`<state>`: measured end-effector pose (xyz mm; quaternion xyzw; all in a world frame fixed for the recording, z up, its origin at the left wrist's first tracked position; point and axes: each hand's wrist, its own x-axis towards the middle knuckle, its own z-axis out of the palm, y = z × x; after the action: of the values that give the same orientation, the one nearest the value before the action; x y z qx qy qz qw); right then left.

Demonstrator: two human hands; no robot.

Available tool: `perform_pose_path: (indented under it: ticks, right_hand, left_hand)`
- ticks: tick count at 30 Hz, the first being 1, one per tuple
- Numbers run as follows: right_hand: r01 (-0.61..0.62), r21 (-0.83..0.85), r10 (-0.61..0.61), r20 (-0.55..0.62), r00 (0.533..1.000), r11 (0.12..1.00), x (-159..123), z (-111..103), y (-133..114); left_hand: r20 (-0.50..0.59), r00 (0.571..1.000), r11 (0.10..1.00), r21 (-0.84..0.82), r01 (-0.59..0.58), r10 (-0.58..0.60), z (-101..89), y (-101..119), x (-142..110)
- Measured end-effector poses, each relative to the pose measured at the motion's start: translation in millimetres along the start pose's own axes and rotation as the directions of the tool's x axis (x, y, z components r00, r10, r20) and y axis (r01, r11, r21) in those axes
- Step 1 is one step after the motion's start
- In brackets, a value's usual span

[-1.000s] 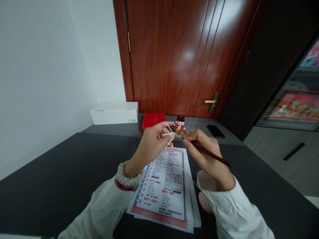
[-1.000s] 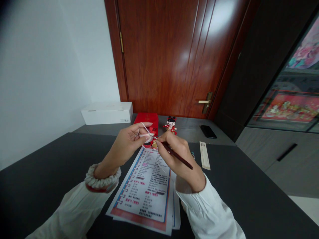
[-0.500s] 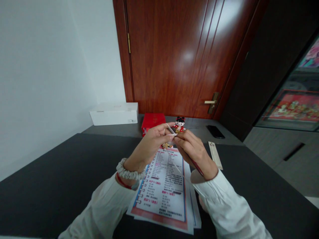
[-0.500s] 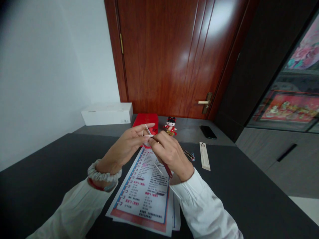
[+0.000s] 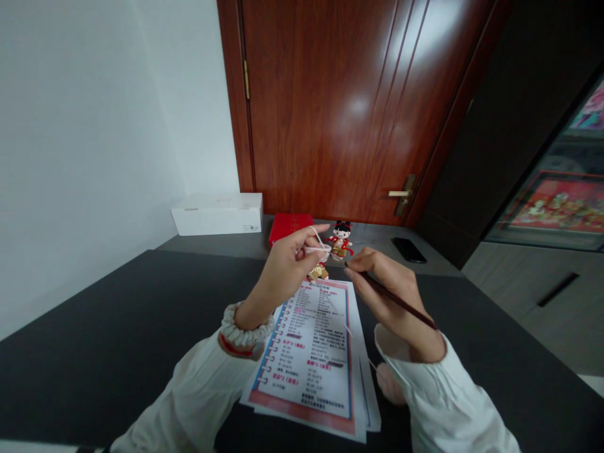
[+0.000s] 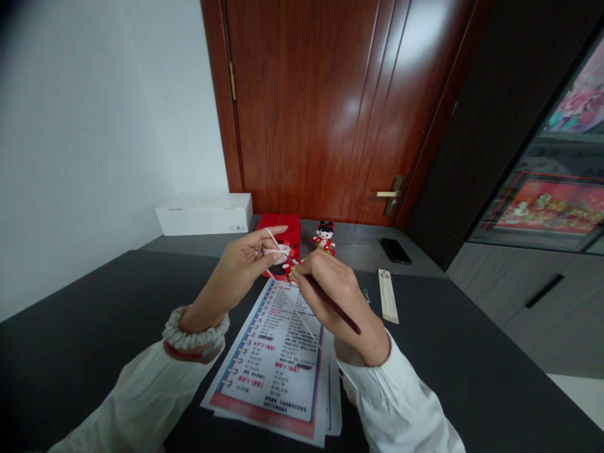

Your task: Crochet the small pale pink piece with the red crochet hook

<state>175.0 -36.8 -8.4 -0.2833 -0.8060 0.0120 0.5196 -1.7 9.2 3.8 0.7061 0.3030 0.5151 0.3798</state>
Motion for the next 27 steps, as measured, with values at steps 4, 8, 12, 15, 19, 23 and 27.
perform_pose_path:
  ticks: [4,8,12,15,19,23,27]
  right_hand:
    - [-0.232,0.349,0.266,-0.052,0.963,0.908,-5.1,-2.2,14.7]
    - [-0.263,0.713,0.365,0.012,0.931,0.649,-4.6,11.1,30.6]
    - [-0.243,0.704,0.358,-0.016,0.934,0.667,2.1,25.5,27.9]
    - [-0.146,0.314,0.197,-0.138,0.971,0.938,3.9,27.7,22.1]
    - [0.114,-0.194,-0.134,-0.096,0.986,0.974,-1.9,28.6,25.1]
    - [0.225,-0.134,-0.243,-0.146,0.959,0.965,-5.8,31.5,30.3]
    - [0.066,0.278,-0.023,-0.157,0.987,0.958,-5.3,24.3,27.4]
  left_hand:
    - [0.045,0.999,1.000,-0.026,-0.016,0.018,0.1,-3.7,-5.8]
    - [0.102,0.994,0.987,-0.148,0.057,-0.042,2.9,-3.9,-10.4]
    - [0.127,0.986,0.941,-0.307,0.143,-0.108,8.8,0.4,-7.0]
    - [0.095,0.984,0.901,-0.395,0.179,-0.154,13.7,3.4,-1.2]
    - [0.073,0.979,0.860,-0.468,0.204,-0.192,16.9,7.9,0.7]
    - [0.167,0.958,0.792,-0.539,0.287,-0.234,10.9,9.7,-2.1]
    - [0.301,0.925,0.761,-0.536,0.366,-0.233,-0.8,2.6,-2.7]
